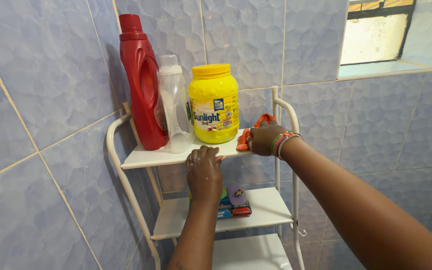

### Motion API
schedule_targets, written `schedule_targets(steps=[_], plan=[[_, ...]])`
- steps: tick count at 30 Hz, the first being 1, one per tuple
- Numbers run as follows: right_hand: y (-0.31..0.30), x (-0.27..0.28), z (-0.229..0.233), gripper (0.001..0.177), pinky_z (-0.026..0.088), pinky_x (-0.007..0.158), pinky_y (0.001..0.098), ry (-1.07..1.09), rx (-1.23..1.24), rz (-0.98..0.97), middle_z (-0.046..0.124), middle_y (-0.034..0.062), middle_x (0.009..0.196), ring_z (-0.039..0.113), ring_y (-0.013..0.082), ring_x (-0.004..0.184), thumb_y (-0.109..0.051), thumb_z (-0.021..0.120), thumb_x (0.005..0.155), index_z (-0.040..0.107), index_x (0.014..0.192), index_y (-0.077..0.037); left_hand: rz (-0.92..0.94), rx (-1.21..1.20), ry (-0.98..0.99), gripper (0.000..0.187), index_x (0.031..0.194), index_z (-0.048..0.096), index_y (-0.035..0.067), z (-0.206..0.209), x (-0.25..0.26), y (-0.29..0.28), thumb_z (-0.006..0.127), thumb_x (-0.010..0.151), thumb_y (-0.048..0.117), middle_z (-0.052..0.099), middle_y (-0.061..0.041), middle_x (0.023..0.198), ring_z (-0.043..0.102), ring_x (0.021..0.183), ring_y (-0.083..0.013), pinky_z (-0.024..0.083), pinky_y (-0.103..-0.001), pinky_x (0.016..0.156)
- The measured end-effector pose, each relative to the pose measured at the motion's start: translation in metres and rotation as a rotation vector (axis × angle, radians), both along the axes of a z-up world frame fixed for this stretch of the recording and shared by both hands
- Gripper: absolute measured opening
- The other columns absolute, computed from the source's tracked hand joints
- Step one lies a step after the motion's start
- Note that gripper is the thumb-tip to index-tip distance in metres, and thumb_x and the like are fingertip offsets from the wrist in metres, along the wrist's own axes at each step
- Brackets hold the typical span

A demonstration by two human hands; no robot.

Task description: The person wipes down a bathroom shelf using a cloth and then cleans the inside of the toilet bowl using a toilet brush.

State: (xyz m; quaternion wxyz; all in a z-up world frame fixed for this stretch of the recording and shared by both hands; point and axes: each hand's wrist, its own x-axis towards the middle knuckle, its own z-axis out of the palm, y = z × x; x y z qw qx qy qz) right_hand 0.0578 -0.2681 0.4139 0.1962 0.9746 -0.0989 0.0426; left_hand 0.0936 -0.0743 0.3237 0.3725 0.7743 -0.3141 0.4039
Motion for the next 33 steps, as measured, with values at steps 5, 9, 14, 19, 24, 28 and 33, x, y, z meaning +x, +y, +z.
schedule_targets(steps=[5,9,14,19,24,28,33], plan=[[0.012,-0.043,-0.011,0.040,0.050,0.099,0.0529,-0.241,0.132,0.019,0.063,0.0215,0.124,0.059,0.0429,0.116,-0.043,0.048,0.101,0.067,0.123,-0.016,-0.007,-0.020,-0.022,0.025,0.105,0.074,0.007,-0.001,0.000,0.001,0.071,0.087,0.024,0.068,-0.009,0.102,0.060,0.101,-0.0311,0.044,-0.048,0.097],[0.043,-0.064,-0.014,0.032,0.054,0.091,0.0514,-0.350,0.084,0.097,0.066,0.0207,0.116,0.063,0.0421,0.110,-0.037,0.061,0.094,0.071,0.116,-0.016,-0.055,-0.035,0.007,0.020,0.102,0.073,0.006,-0.001,-0.002,0.002,0.073,0.087,0.019,0.068,-0.010,0.103,0.060,0.102,-0.0327,0.046,-0.048,0.095],[0.093,-0.067,-0.017,0.045,0.056,0.085,0.0472,-0.388,0.037,0.257,0.067,0.0141,0.112,0.062,0.0383,0.107,-0.019,0.075,0.071,0.071,0.116,-0.018,-0.152,-0.126,0.023,0.014,0.096,0.074,0.005,0.008,-0.004,0.018,0.073,0.083,0.005,0.069,-0.012,0.105,0.063,0.107,-0.0339,0.044,-0.050,0.113],[0.125,-0.050,-0.017,0.049,0.055,0.087,0.0419,-0.428,0.113,0.461,0.071,0.0053,0.104,0.066,0.0320,0.098,-0.008,0.073,0.070,0.073,0.117,-0.023,-0.155,-0.463,0.041,0.018,0.100,0.073,0.003,-0.001,-0.024,0.053,0.066,0.085,-0.004,0.064,-0.014,0.121,0.062,0.117,-0.0345,0.051,-0.045,0.097],[0.154,-0.034,-0.017,0.045,0.054,0.084,0.0427,-0.450,0.195,0.549,0.071,0.0054,0.103,0.066,0.0318,0.095,-0.012,0.077,0.070,0.075,0.114,-0.022,-0.070,-0.596,0.057,0.014,0.098,0.072,0.002,-0.030,-0.023,0.087,0.066,0.087,-0.004,0.064,-0.012,0.117,0.065,0.118,-0.0311,0.054,-0.043,0.100],[0.182,-0.022,-0.016,0.052,0.054,0.085,0.0440,-0.511,0.212,0.666,0.071,0.0104,0.101,0.066,0.0330,0.096,-0.022,0.085,0.058,0.077,0.109,-0.020,-0.137,-0.708,0.142,0.015,0.100,0.070,0.001,-0.049,-0.013,0.113,0.062,0.089,-0.005,0.060,-0.013,0.123,0.068,0.118,-0.0277,0.058,-0.037,0.101],[0.221,-0.001,0.002,0.046,0.054,0.088,0.0437,-0.396,0.221,0.643,0.073,0.0092,0.102,0.069,0.0304,0.098,-0.033,0.084,0.067,0.077,0.111,-0.022,0.016,-0.689,0.218,0.019,0.100,0.074,0.001,-0.049,-0.020,0.148,0.064,0.085,-0.006,0.064,-0.012,0.120,0.068,0.110,-0.0264,0.059,-0.036,0.092]])
